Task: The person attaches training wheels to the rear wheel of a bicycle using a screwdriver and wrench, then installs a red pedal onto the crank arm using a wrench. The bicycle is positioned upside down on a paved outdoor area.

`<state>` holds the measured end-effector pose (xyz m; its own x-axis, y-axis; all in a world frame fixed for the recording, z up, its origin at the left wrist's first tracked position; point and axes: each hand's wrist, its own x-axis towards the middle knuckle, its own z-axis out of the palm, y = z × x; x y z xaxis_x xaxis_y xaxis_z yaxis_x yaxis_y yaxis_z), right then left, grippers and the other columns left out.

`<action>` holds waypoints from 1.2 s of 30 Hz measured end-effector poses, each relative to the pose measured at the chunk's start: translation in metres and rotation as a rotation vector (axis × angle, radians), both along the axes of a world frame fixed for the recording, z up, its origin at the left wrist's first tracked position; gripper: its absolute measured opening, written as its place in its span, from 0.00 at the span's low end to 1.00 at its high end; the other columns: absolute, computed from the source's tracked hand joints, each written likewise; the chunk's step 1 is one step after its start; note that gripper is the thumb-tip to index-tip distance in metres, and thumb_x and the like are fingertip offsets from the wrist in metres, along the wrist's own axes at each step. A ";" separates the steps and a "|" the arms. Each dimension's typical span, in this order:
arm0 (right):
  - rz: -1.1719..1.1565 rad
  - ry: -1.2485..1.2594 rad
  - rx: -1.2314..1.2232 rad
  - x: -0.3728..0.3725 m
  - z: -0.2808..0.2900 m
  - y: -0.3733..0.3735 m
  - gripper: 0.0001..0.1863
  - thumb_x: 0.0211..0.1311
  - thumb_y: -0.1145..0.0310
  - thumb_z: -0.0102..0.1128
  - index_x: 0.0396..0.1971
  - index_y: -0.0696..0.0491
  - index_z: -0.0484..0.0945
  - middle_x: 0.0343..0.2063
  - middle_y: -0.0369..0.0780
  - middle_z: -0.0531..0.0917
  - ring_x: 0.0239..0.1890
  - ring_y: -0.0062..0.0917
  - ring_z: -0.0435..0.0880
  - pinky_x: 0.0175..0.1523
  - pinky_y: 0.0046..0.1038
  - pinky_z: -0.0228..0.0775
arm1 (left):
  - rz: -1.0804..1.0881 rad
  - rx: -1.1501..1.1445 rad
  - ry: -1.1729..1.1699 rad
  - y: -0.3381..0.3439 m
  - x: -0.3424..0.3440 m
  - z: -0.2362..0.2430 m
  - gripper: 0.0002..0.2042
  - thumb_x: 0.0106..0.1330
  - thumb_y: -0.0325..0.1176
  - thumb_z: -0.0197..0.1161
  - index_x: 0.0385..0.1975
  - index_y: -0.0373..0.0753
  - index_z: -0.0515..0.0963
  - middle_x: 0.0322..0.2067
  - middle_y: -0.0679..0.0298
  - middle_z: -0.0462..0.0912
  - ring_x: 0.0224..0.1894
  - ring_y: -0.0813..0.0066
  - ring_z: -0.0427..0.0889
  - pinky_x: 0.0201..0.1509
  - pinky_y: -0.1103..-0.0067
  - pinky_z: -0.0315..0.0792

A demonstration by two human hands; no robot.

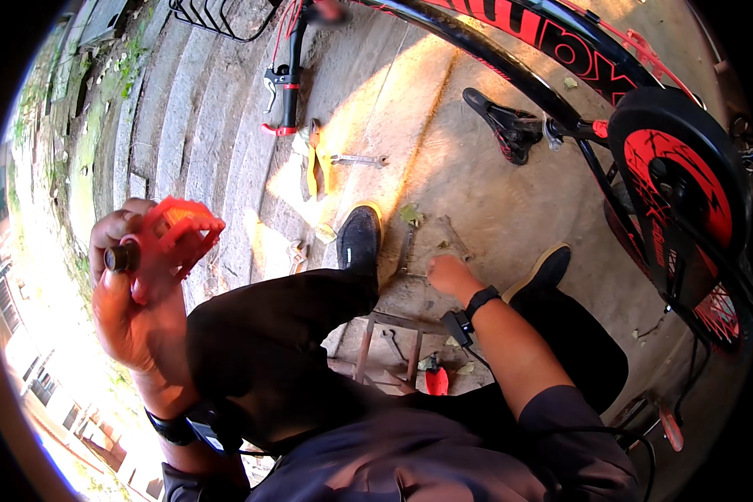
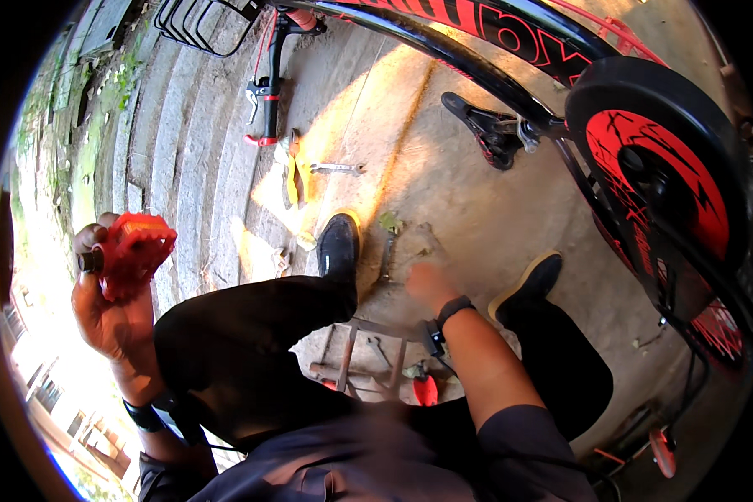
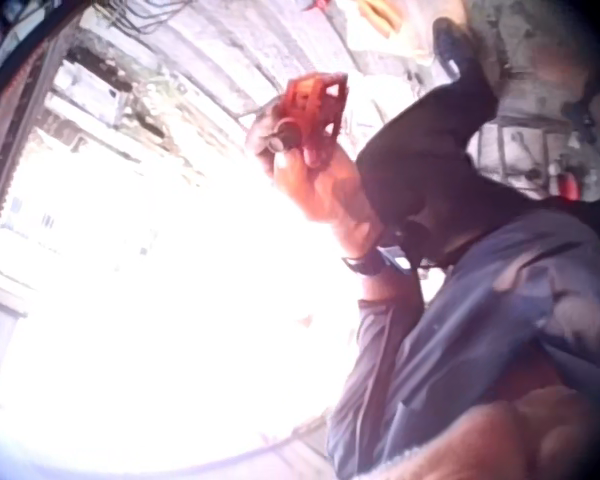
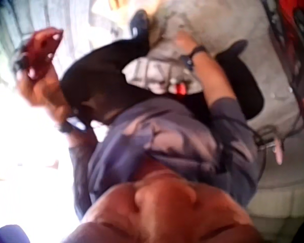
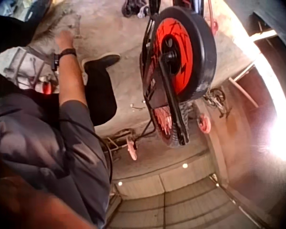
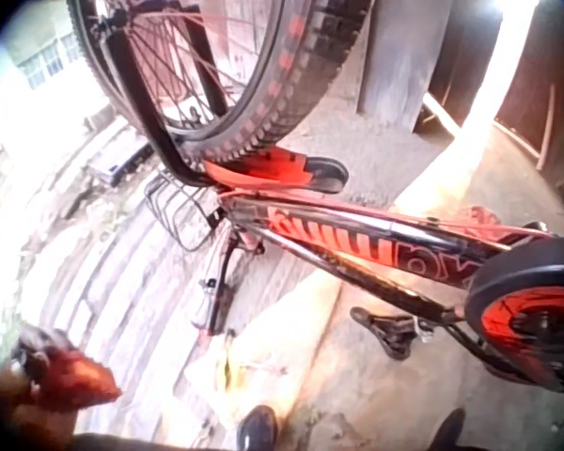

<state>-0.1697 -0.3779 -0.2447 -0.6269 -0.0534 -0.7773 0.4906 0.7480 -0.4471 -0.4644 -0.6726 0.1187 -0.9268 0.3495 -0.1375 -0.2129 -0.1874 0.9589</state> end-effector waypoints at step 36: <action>-0.598 0.031 -0.504 -0.137 0.144 0.006 0.11 0.61 0.65 0.55 0.34 0.57 0.75 0.27 0.40 0.84 0.27 0.25 0.84 0.32 0.29 0.78 | -0.078 -0.116 0.144 0.057 0.024 0.032 0.13 0.62 0.36 0.67 0.37 0.33 0.77 0.35 0.57 0.76 0.38 0.72 0.75 0.47 0.76 0.70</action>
<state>-0.3069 -0.3720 -0.1003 -0.6817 -0.0415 -0.7305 0.7278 0.0642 -0.6828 -0.4407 -0.6158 0.1506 -0.9105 0.4106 -0.0494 -0.0817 -0.0617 0.9947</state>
